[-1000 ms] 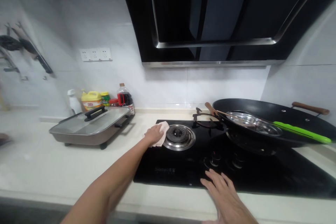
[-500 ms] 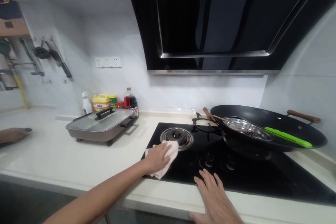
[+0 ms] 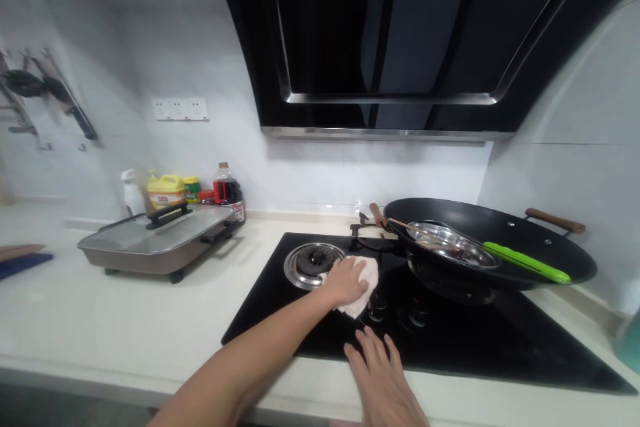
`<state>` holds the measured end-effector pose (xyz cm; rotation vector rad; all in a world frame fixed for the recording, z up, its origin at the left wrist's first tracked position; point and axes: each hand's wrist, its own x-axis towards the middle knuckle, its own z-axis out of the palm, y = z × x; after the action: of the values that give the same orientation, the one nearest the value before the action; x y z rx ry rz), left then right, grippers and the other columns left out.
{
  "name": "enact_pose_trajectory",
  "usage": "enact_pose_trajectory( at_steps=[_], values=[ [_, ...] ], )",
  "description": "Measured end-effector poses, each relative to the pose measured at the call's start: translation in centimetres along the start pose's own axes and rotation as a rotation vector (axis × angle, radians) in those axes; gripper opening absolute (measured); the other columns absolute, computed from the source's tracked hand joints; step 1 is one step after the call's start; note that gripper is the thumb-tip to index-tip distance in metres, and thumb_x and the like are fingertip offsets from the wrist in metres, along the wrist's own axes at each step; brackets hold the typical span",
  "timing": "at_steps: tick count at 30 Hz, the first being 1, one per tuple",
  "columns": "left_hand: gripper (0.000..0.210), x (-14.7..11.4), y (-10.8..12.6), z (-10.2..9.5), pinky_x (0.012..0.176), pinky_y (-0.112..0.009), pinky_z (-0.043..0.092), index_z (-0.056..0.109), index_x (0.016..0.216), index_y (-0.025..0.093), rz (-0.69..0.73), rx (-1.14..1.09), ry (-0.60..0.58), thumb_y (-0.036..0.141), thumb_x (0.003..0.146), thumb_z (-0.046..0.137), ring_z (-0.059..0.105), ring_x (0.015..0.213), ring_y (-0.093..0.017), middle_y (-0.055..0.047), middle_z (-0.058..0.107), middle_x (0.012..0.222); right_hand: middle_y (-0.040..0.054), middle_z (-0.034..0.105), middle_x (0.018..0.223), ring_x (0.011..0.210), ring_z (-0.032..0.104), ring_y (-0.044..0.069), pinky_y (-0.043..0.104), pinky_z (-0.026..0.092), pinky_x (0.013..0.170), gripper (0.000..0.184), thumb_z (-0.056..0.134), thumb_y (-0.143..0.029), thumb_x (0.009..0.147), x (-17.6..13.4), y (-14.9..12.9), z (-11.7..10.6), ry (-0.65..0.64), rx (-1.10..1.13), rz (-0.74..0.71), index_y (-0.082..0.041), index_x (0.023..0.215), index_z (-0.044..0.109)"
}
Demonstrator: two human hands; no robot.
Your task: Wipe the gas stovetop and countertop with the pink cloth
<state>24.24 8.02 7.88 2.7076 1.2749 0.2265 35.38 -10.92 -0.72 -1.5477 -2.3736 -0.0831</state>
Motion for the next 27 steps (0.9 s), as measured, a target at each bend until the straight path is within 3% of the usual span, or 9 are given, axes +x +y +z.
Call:
enact_pose_trajectory(
  at_steps=[5,10,13,17,24,27],
  values=[
    [0.069,4.8,0.8,0.3,0.127,-0.055,0.016,0.034,0.160,0.020,-0.015,0.001,0.019,0.050,0.098,0.038,0.025,0.157,-0.032,-0.015,0.031,0.170,0.0187,0.045,0.159,0.150,0.033,0.045,0.069,0.025,0.121,0.096,0.073,-0.076,0.077,0.2,1.2,0.5,0.008,0.013,-0.051,-0.025,0.154,0.048],
    [0.062,4.9,1.0,0.2,0.125,-0.051,0.024,0.044,0.154,0.024,0.045,-0.009,0.038,0.049,0.097,0.039,0.041,0.149,-0.029,-0.012,0.048,0.161,0.0165,0.044,0.160,0.152,0.032,0.043,0.063,0.022,0.125,0.096,0.075,-0.077,0.074,0.5,0.4,-1.3,-0.068,0.047,0.016,-0.027,0.152,0.051],
    [0.061,2.9,1.1,0.3,0.121,-0.047,0.031,0.047,0.152,0.028,0.082,-0.021,0.043,0.052,0.097,0.042,0.048,0.143,-0.028,-0.009,0.054,0.157,0.0168,0.039,0.163,0.154,0.026,0.042,0.062,0.016,0.127,0.096,0.076,-0.074,0.073,0.6,-0.9,-2.7,-0.136,0.049,0.110,-0.023,0.152,0.052],
    [0.064,-0.7,0.8,0.3,0.121,-0.045,0.031,0.047,0.154,0.026,0.097,-0.042,0.047,0.057,0.099,0.040,0.046,0.145,-0.029,-0.009,0.052,0.159,0.0178,0.036,0.165,0.156,0.024,0.038,0.059,0.011,0.128,0.096,0.072,-0.075,0.077,0.5,-2.1,-3.9,-0.156,0.052,0.163,-0.020,0.153,0.051],
    [0.063,-8.2,-1.2,-0.1,0.126,-0.051,0.021,0.045,0.156,0.025,0.038,-0.081,0.066,0.052,0.099,0.042,0.041,0.149,-0.028,-0.008,0.047,0.162,0.0160,0.037,0.164,0.156,0.024,0.033,0.055,0.008,0.130,0.095,0.068,-0.077,0.079,-0.1,-2.0,-3.4,-0.102,0.069,0.158,-0.020,0.153,0.050],
    [0.064,-12.2,-2.7,-0.7,0.127,-0.049,0.019,0.045,0.156,0.028,0.015,-0.098,0.079,0.052,0.096,0.046,0.039,0.151,-0.026,-0.005,0.046,0.164,0.0132,0.039,0.164,0.155,0.027,0.030,0.056,0.009,0.129,0.079,0.062,-0.071,0.087,-0.2,-1.6,-3.4,-0.072,0.110,0.173,-0.023,0.150,0.053]
  ],
)
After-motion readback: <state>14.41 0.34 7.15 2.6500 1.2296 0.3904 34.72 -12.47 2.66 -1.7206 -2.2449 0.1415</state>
